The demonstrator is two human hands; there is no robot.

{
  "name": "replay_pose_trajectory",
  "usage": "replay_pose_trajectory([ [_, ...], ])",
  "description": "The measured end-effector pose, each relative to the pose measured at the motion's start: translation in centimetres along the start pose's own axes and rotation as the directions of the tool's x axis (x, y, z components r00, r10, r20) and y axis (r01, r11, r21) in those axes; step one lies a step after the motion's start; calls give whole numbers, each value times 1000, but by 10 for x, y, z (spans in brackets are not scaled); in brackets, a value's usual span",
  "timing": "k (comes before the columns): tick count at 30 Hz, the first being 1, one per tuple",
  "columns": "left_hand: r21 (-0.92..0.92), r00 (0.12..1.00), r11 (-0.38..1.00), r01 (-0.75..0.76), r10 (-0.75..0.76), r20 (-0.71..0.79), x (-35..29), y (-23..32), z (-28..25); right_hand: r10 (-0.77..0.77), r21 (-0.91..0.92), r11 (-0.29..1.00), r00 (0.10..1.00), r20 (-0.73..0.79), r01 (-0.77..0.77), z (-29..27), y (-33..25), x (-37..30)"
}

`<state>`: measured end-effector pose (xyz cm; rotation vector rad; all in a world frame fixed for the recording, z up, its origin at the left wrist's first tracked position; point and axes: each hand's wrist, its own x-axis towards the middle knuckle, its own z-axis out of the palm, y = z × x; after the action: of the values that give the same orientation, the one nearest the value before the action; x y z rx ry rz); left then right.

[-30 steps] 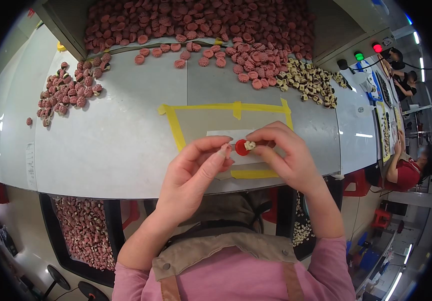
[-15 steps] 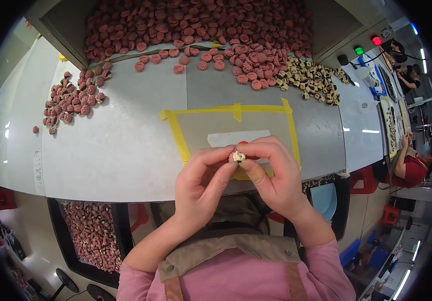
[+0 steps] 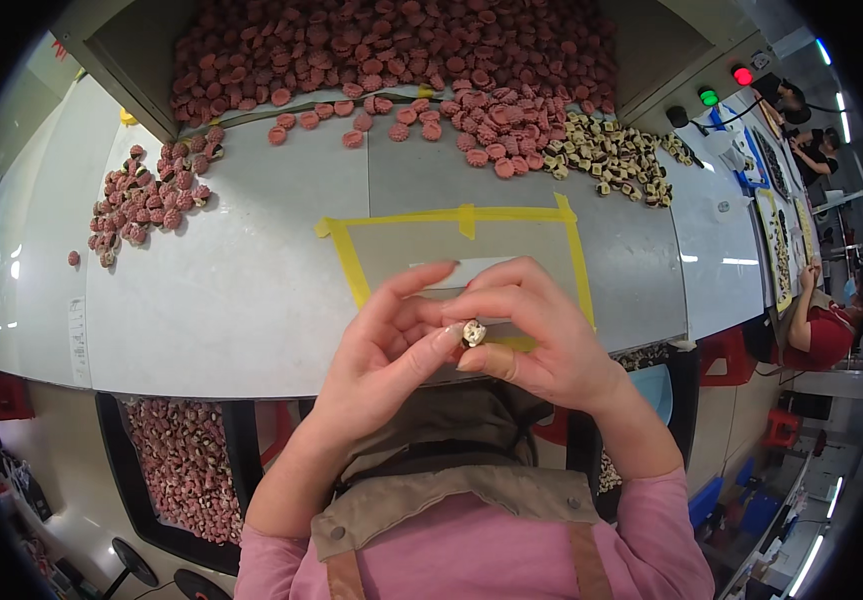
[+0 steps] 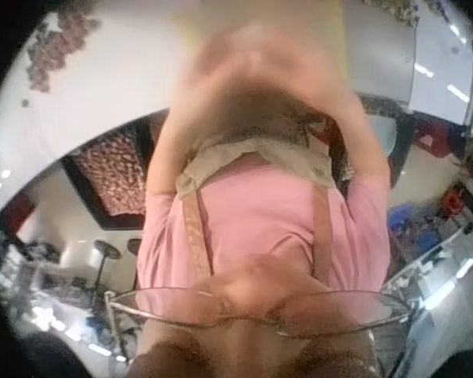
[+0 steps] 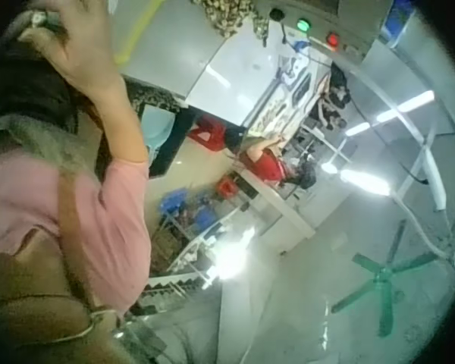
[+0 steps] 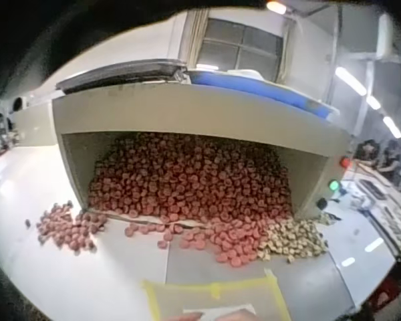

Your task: The person dispenses glue from a squeeze bottle onto a cap on the work surface. They then assemble small components by dipping inner pieces into the glue and pressing them into outer shells by hand.

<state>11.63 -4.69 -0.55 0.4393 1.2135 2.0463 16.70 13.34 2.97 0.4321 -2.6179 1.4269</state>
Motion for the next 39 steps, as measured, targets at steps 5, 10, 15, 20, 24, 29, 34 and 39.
replay_pose_trajectory([
  [5,-91,999,994,52,-53,-11,0,1,-2,103,162,981,994,42,-108,-1,2,0],
  [10,-2,997,997,73,-73,26,0,4,-2,49,155,986,998,34,-54,2,8,-5],
  [15,-14,996,996,85,-85,5,0,5,5,-26,10,1000,994,-105,28,5,5,-12],
  [20,159,999,987,11,-19,47,-1,3,12,-192,-281,948,973,-129,150,3,1,-14],
  [24,59,994,992,113,-113,-1,1,9,14,-161,-274,955,973,-163,112,3,-6,-12],
  [29,-9,994,995,99,-99,35,4,4,10,-134,-124,986,973,-185,112,3,3,-12],
  [34,200,997,977,69,-63,-39,-2,20,11,-144,-128,984,976,-166,123,-8,4,-9],
  [39,981,912,-114,-155,366,186,21,52,-53,-2,-304,950,976,-218,-66,-62,39,-18],
])
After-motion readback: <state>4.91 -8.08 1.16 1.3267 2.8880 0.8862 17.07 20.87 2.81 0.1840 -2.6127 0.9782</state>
